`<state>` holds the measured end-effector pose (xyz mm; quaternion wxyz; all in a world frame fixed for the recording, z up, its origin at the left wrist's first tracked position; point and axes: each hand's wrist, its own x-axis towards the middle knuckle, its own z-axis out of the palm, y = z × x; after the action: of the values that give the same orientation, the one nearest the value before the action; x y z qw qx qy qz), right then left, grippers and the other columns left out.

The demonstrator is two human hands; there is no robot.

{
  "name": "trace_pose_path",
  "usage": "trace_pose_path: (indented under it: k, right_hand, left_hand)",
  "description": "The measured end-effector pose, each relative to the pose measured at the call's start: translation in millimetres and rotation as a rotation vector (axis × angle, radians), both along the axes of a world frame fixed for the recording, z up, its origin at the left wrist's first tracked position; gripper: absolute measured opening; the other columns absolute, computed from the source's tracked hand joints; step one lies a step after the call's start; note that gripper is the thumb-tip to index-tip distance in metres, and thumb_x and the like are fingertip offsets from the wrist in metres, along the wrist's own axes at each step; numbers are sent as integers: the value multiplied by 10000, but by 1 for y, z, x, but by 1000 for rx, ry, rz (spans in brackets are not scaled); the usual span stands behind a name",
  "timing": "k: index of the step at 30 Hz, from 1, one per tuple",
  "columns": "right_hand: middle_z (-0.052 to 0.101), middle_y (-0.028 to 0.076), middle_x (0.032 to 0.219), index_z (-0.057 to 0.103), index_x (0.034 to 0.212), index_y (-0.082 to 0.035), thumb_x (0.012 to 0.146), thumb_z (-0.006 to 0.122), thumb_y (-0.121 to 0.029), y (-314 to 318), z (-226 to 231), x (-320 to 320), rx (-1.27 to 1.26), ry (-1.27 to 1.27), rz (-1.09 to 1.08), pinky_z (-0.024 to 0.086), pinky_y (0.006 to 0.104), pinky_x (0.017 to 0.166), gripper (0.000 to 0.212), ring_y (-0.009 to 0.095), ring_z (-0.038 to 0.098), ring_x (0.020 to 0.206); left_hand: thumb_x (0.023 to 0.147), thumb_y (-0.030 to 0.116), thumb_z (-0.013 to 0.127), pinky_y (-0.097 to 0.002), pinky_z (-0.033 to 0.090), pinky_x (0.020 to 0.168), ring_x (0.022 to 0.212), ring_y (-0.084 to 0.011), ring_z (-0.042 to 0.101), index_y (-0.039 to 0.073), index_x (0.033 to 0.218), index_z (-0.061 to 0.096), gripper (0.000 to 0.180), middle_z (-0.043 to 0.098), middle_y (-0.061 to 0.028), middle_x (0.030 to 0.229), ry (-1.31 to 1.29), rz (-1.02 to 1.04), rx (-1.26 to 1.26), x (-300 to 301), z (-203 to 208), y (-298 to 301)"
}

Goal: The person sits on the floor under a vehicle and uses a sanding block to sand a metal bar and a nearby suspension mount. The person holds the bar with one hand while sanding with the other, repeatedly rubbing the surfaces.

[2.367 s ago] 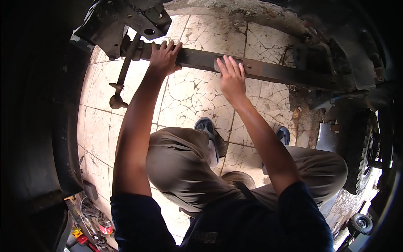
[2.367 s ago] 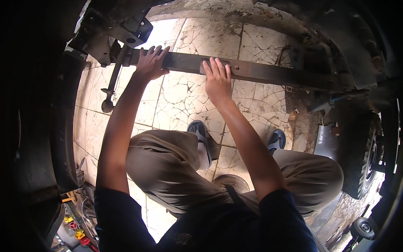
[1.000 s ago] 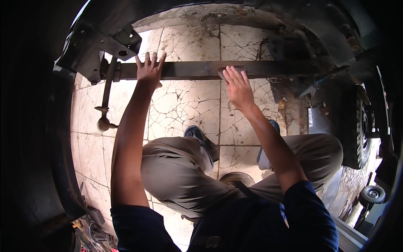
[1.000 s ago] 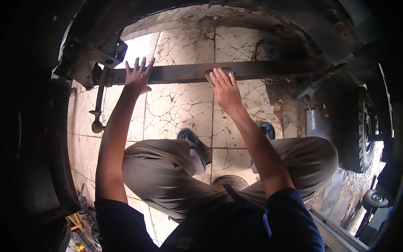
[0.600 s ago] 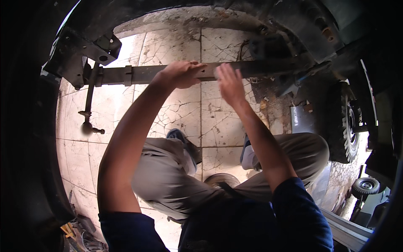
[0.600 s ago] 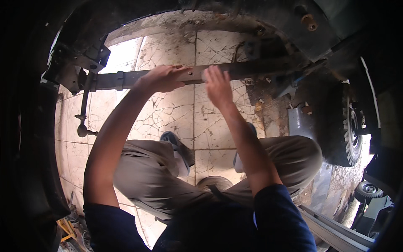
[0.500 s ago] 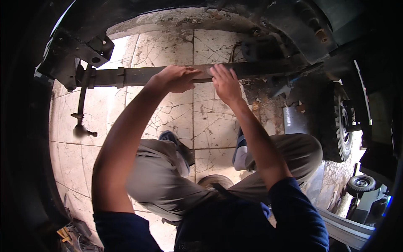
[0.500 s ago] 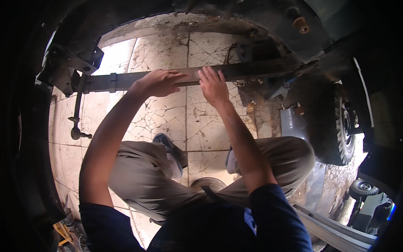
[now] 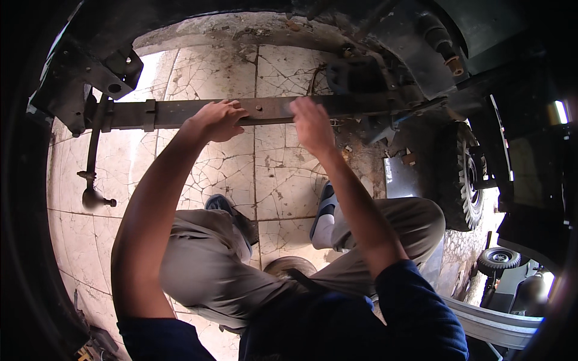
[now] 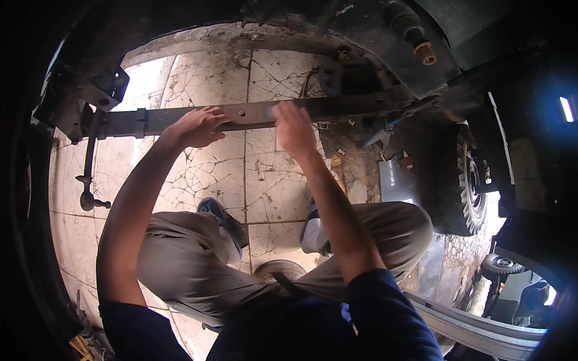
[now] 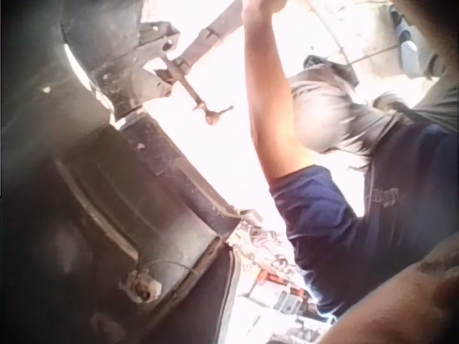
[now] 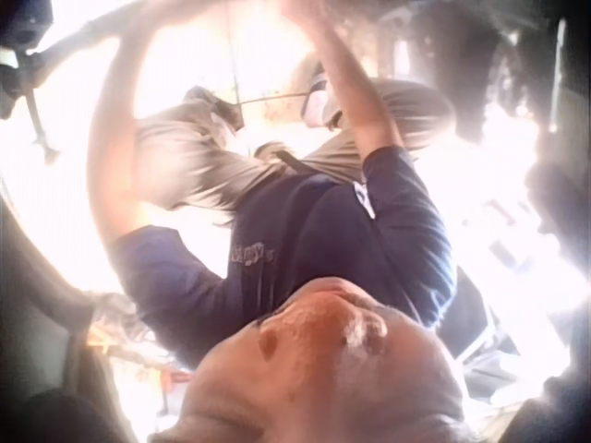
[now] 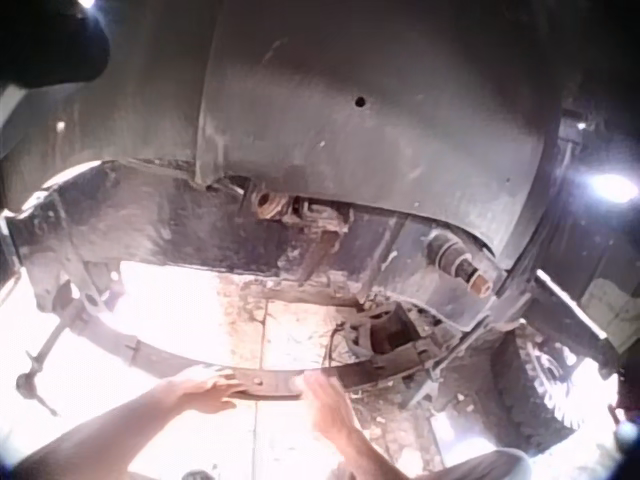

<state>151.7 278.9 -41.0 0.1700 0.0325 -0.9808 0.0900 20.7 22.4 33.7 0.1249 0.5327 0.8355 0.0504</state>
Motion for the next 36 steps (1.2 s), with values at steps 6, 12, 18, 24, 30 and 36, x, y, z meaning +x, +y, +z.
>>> trace_pose_path:
  k: [6,12,18,24,30,36]
  right_hand:
    - [486,108,1444,515,1368,-87,932,542,-238,-25,-9,-2,27,84,63,290,502,1130,462,260,400,1374]
    - [502,89,1428,543,1344,-100,956,509,-213,-34,-17,-14,43,174,-175,287,510,1128,406,236,399,1375]
    - [492,98,1440,556,1329,-77,989,474,-225,-40,-10,-20,-42,159,-235,284,506,1129,380,242,393,1378]
    - [493,94,1449,535,1353,-59,999,440,-208,-46,-10,-17,-66,125,-191,254,482,1158,396,235,370,1402]
    - [477,92,1461,527,1358,-69,981,463,-185,-32,-6,-12,-107,103,-125,256,499,1154,400,244,390,1387]
    - [489,89,1446,538,1341,-68,977,473,-181,-25,-11,-4,-47,124,-195,257,497,1150,387,246,395,1379]
  left_hand:
    - [882,287,667,-387,463,1011,1231,-274,522,97,1284,590,452,564,-91,1265,-67,54,-103,-3,7,7]
    - [884,294,661,-391,469,992,1204,-279,539,104,1262,606,427,575,-99,1224,-55,36,-74,-4,8,9]
    - [888,302,659,-395,470,992,1195,-286,543,110,1264,608,425,579,-97,1228,-56,54,-83,-3,7,10]
    - [894,312,650,-391,461,1013,1232,-279,524,93,1280,596,447,559,-93,1281,-69,52,-113,-5,13,8]
    - [907,301,635,-385,450,1031,1268,-270,498,85,1296,583,448,538,-84,1322,-78,57,-122,-3,10,6]
    - [914,282,625,-390,448,1034,1249,-282,514,79,1291,580,431,558,-98,1303,-71,38,-123,-3,16,9]
